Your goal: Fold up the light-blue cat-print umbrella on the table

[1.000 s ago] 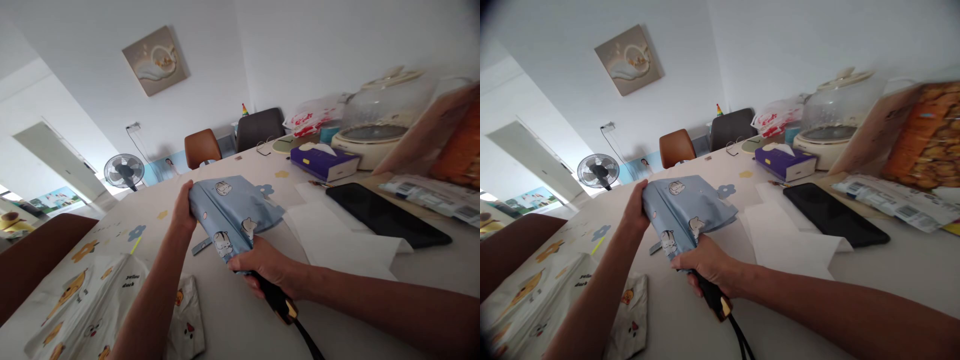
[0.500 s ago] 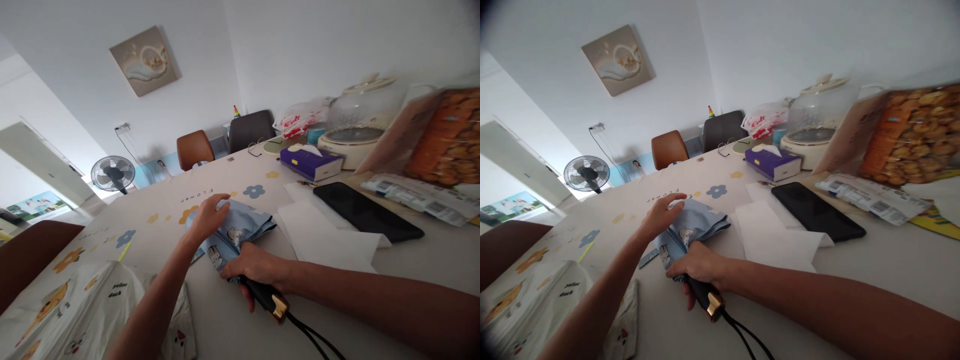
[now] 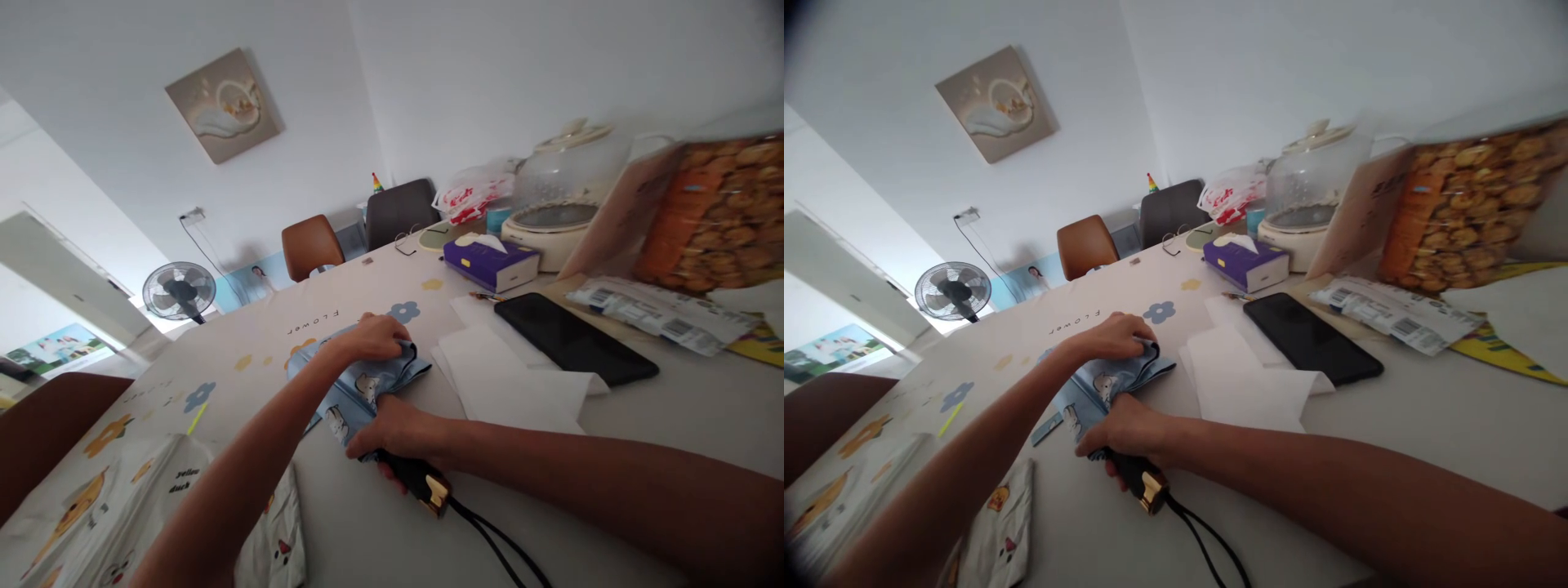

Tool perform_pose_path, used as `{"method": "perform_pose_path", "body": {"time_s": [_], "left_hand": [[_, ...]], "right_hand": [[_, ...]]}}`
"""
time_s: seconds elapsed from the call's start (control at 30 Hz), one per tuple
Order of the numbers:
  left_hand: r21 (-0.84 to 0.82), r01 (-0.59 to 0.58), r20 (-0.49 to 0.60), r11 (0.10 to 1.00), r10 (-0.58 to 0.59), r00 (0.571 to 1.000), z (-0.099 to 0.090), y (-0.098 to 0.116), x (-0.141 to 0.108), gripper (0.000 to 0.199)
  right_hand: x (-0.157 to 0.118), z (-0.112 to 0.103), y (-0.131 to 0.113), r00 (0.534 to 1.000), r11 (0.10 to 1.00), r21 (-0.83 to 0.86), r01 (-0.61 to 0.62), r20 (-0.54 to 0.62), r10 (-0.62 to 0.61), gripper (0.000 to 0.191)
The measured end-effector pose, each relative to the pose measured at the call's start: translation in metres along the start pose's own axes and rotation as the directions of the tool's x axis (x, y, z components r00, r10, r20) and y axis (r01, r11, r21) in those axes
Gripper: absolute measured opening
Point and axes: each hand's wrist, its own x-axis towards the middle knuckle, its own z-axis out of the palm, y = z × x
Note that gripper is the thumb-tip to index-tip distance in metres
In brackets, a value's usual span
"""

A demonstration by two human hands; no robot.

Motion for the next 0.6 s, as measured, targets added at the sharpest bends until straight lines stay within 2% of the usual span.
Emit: {"method": "perform_pose_path", "body": {"time_s": [0.07,0.13,0.2,0.3,0.4,0.5,0.6], "left_hand": [[0.011,-0.009,-0.146,1.0,0.01,0.989,-0.004,0.002,-0.009,0.028],[0.003,0.0,-0.315,1.0,0.001,0.949,-0.009,0.004,-0.02,0.023],[-0.033,0.015,-0.477,0.999,-0.029,0.879,-0.013,0.006,-0.034,0.021],[-0.126,0.024,-0.667,0.992,-0.102,0.738,-0.02,0.011,-0.063,0.018],[-0.2,0.033,-0.776,0.979,-0.179,0.604,-0.021,0.014,-0.101,0.017],[-0.238,0.102,-0.842,0.966,-0.258,0.475,-0.012,0.012,-0.143,0.015],[-0.364,0.111,-0.809,0.925,-0.373,0.455,0.008,0.001,-0.181,0.013]], "right_hand": [[0.0,0.0,0.0,1.0,1.0,0.028,0.0,-0.02,0.001,0.035],[0.0,0.0,-0.001,1.0,0.999,0.05,0.014,-0.028,-0.013,0.035],[-0.001,0.0,-0.002,0.999,0.997,0.069,0.029,-0.019,-0.028,0.033],[-0.002,0.001,-0.004,0.999,0.993,0.109,0.041,-0.027,-0.039,0.029],[-0.002,0.002,-0.005,0.998,0.989,0.144,0.042,-0.058,-0.033,0.028],[-0.003,0.002,-0.005,0.999,0.992,0.123,0.02,-0.04,-0.015,0.023],[-0.002,0.002,-0.004,1.0,0.994,0.105,0.026,-0.009,-0.026,0.02]]}}
